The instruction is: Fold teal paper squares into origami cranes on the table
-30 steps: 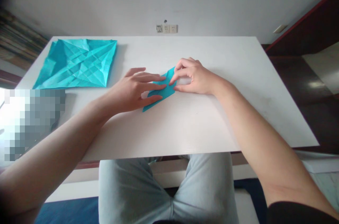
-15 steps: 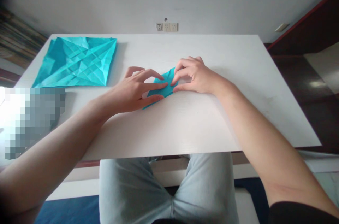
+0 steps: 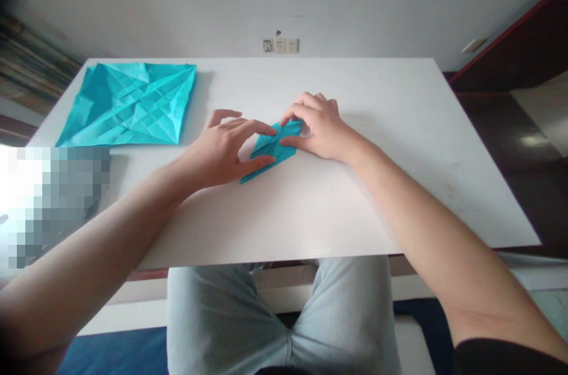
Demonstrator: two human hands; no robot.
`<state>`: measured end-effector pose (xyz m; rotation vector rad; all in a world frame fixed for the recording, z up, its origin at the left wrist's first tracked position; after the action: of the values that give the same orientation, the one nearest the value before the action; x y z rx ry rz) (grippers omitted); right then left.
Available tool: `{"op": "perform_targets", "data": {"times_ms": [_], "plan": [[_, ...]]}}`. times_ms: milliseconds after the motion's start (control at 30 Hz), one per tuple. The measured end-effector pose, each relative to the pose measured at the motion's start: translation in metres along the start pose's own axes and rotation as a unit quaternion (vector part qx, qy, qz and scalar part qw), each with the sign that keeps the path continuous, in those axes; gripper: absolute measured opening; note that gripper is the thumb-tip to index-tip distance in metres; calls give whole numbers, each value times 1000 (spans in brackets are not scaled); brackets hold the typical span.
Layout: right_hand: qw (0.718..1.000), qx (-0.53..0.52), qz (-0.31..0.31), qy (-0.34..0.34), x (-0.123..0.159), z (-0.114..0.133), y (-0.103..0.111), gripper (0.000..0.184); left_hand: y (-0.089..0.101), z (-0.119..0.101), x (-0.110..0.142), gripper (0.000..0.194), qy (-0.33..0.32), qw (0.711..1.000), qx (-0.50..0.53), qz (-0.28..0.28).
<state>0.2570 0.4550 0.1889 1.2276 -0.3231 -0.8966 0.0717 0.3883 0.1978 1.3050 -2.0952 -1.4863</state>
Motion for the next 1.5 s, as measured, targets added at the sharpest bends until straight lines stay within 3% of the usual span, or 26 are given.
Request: {"op": "perform_targets", "data": {"times_ms": [233,500,667,933,1167,1500], "plan": [[999,22,-1,-30,1,-9,-1,30,-2,0,3,33,-23,1000,-9,2],[995,59,-39,-68,1,-34,5,35,-4,-7,5,48,-26,999,-22,41],[992,72,-31,-94,0,-44,6,30,-4,-9,5,41,-33,998,-10,50],[999,20,2,-50,-1,-27,16,25,-5,-6,3,48,-33,998,-27,43],[998,-28,32,-37,0,-19,14,24,0,-5,3,26,-58,998,-21,-5],[995,-81,48,29,2,-1,10,32,1,-8,2,22,-74,997,6,-7]]}}
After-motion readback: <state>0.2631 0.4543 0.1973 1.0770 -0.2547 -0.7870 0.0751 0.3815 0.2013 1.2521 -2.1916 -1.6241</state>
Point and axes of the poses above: each hand's wrist, its own x-axis away from the middle knuckle, its own y-axis out of the back of the hand, z = x × y, the point moved 8 cm from there along -x, towards the middle knuckle, and after that the axes turned 5 degrees about x, right-handed, at the moved point
